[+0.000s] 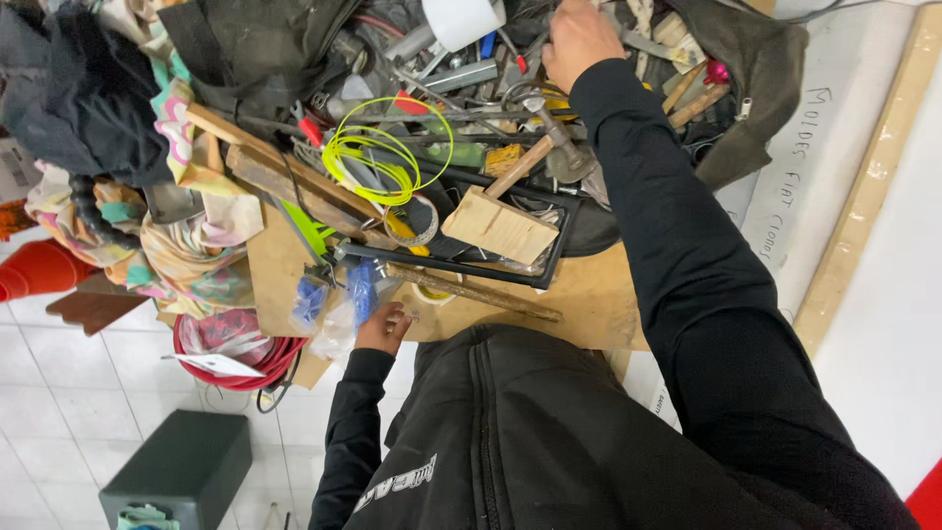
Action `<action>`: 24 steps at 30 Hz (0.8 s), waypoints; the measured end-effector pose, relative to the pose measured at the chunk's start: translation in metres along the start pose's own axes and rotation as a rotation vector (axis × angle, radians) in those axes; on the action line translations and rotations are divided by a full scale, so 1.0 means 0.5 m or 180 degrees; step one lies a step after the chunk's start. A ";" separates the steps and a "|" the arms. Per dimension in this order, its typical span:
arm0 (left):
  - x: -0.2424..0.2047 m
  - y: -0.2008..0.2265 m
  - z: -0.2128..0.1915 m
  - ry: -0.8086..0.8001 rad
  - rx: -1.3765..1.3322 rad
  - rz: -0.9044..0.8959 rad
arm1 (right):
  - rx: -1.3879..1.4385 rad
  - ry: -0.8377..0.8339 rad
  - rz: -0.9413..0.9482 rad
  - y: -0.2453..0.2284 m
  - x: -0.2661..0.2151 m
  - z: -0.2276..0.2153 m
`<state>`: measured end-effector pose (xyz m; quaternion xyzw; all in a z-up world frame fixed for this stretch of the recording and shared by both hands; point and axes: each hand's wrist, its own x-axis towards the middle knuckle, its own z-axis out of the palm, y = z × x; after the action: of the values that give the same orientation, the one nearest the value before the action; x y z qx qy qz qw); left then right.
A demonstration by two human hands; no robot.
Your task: The person organizes various tools and hardware items from a cluttered workbench into a cardboard box. They place a hammer, screwdrivers, and a red plastic object into the box, then apply white tape to the inside of the box to create dividers.
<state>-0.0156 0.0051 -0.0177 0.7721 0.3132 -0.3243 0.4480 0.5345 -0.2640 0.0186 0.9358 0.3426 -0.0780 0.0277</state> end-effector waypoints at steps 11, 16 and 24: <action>0.016 0.043 -0.012 -0.0078 0.0273 0.0088 | 0.0610 -0.0120 -0.0477 -0.012 -0.031 -0.032; 0.008 0.058 -0.028 -0.0057 0.0227 0.0138 | 0.0730 -0.0528 0.0051 -0.012 -0.058 -0.056; 0.010 0.040 -0.007 -0.0050 0.0126 0.0086 | 0.0316 -0.0480 -0.0227 0.005 -0.028 -0.059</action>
<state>0.0037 0.0010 -0.0106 0.7824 0.2927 -0.3303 0.4394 0.5293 -0.2716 0.0501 0.9148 0.3683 -0.1661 0.0042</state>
